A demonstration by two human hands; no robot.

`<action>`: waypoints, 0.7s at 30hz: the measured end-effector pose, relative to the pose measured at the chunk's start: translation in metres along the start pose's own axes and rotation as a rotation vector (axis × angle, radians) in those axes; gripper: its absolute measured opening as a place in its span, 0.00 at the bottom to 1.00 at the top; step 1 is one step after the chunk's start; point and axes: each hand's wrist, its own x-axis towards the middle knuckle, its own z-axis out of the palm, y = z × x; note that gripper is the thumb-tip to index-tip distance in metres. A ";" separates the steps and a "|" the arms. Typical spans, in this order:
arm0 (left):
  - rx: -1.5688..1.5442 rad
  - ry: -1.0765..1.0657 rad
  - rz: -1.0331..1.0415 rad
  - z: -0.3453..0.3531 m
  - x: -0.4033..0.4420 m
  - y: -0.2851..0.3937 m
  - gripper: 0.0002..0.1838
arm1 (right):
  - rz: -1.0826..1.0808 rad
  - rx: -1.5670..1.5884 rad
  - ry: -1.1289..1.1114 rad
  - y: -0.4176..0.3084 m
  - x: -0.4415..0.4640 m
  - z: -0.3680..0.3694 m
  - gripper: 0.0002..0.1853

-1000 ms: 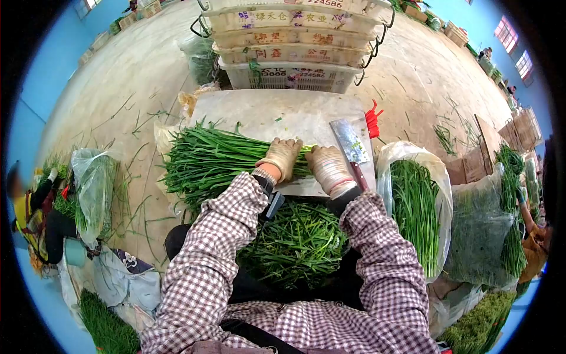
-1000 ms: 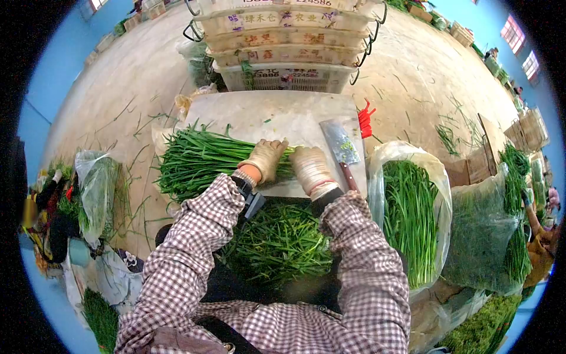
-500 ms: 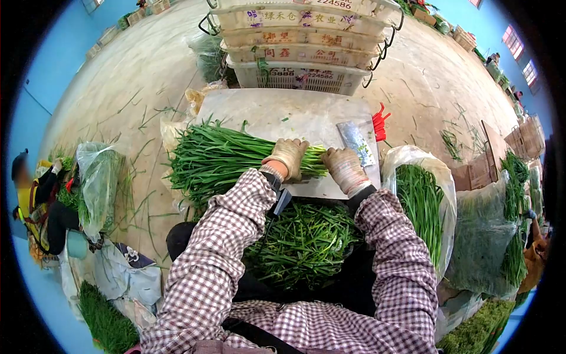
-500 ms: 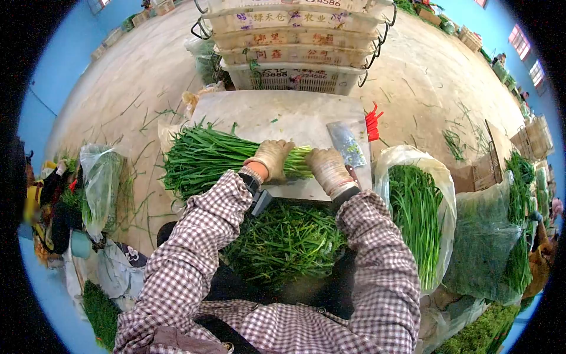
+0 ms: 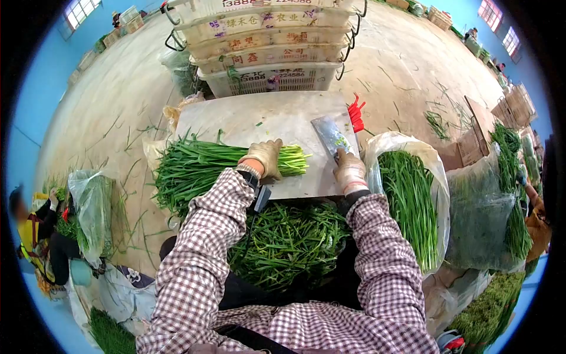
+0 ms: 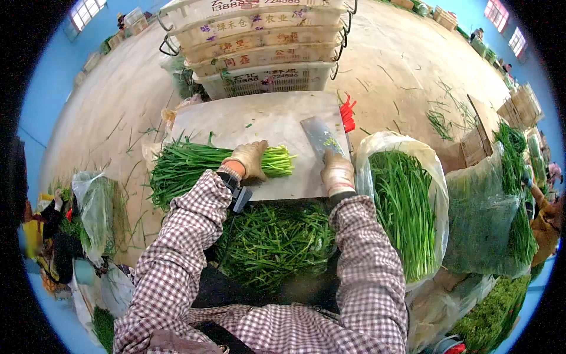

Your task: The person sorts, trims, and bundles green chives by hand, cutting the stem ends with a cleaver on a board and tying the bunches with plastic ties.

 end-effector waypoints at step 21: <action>0.043 0.218 -0.032 0.021 -0.008 0.012 0.34 | 0.031 0.620 -0.005 -0.082 -0.169 -0.024 0.21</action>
